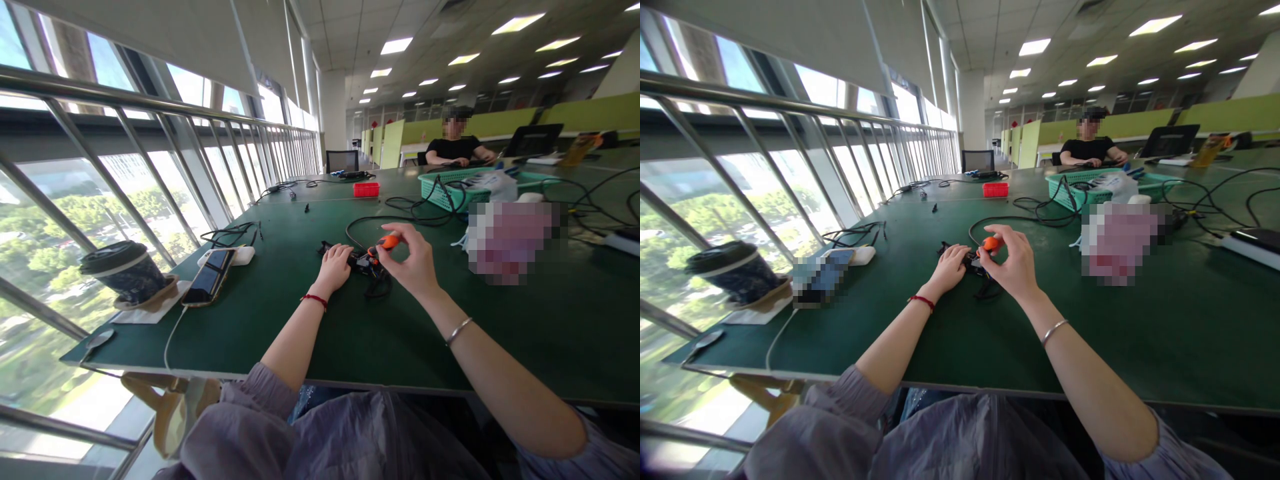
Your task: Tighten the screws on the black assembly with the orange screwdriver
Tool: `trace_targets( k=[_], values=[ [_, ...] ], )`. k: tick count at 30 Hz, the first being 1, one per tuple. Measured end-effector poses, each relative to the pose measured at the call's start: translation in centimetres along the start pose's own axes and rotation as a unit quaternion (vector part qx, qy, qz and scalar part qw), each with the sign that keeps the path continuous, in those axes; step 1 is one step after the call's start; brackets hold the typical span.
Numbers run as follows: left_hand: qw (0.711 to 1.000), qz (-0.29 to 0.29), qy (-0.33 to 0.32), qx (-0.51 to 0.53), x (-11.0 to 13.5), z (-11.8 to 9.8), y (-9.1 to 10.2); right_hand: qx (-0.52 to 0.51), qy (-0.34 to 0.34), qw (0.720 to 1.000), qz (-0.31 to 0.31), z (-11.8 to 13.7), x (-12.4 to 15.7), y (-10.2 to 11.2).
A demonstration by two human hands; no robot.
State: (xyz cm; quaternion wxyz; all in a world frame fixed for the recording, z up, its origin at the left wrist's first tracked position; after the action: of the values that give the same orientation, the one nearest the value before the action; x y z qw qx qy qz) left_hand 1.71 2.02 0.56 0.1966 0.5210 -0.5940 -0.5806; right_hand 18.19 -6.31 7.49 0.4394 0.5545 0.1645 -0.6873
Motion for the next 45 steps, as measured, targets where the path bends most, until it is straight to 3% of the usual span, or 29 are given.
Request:
trace_targets(
  k=[45],
  values=[
    [1.0, -0.004, -0.002, -0.002, 0.0, 0.07, -0.1, 0.029, -0.013, 0.999, 0.015, -0.13, 0.1, -0.09]
  ],
)
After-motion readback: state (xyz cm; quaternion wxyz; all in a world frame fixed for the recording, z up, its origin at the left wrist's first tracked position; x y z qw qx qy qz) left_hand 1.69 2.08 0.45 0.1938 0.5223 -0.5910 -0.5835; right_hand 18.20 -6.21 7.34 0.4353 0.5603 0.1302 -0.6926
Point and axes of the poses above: each hand's wrist, its own x-axis away from the middle knuckle, its own y-axis out of the back of the hand, z = x × y, the point moved 3 cm from there along -x, towards the middle knuckle
